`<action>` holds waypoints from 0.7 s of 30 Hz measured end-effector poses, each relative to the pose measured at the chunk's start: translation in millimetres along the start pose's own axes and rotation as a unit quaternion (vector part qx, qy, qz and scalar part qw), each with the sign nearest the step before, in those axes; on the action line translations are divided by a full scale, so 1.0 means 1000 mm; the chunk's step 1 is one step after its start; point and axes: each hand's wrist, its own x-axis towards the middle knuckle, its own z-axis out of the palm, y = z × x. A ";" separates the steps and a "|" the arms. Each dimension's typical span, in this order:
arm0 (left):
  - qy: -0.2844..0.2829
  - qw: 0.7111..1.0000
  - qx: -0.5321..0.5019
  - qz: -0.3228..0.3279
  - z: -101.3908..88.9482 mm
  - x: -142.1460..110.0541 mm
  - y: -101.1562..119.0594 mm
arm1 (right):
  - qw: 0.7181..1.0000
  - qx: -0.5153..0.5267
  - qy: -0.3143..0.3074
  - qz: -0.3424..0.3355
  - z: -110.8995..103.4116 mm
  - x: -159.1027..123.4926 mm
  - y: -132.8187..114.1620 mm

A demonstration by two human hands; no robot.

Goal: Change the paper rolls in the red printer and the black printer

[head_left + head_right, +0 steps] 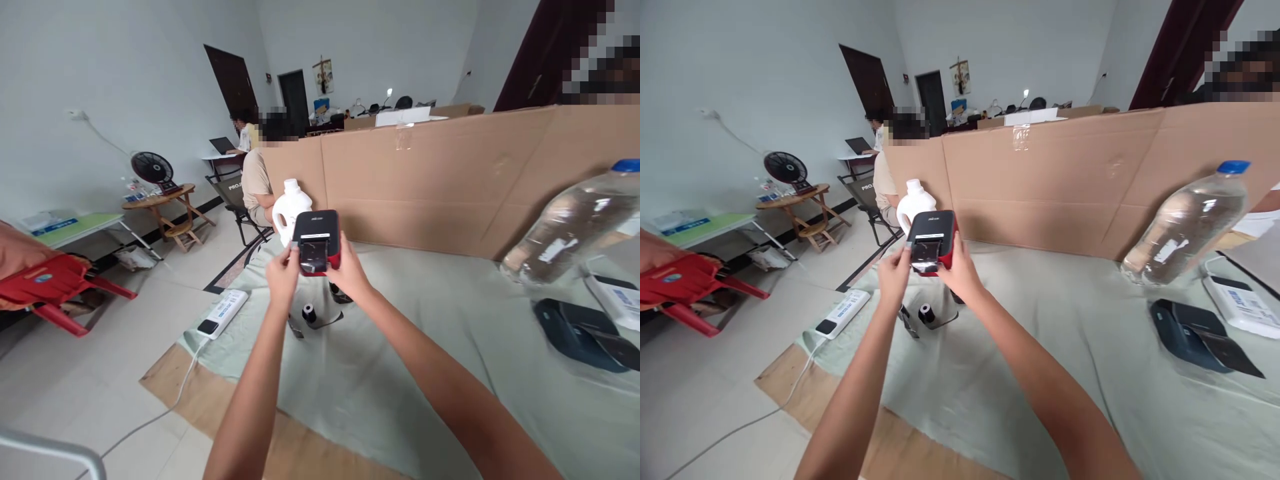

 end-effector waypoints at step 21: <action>-0.154 0.957 -0.247 0.007 0.149 -0.185 0.000 | 0.978 -0.016 0.190 0.084 -0.089 -0.188 0.112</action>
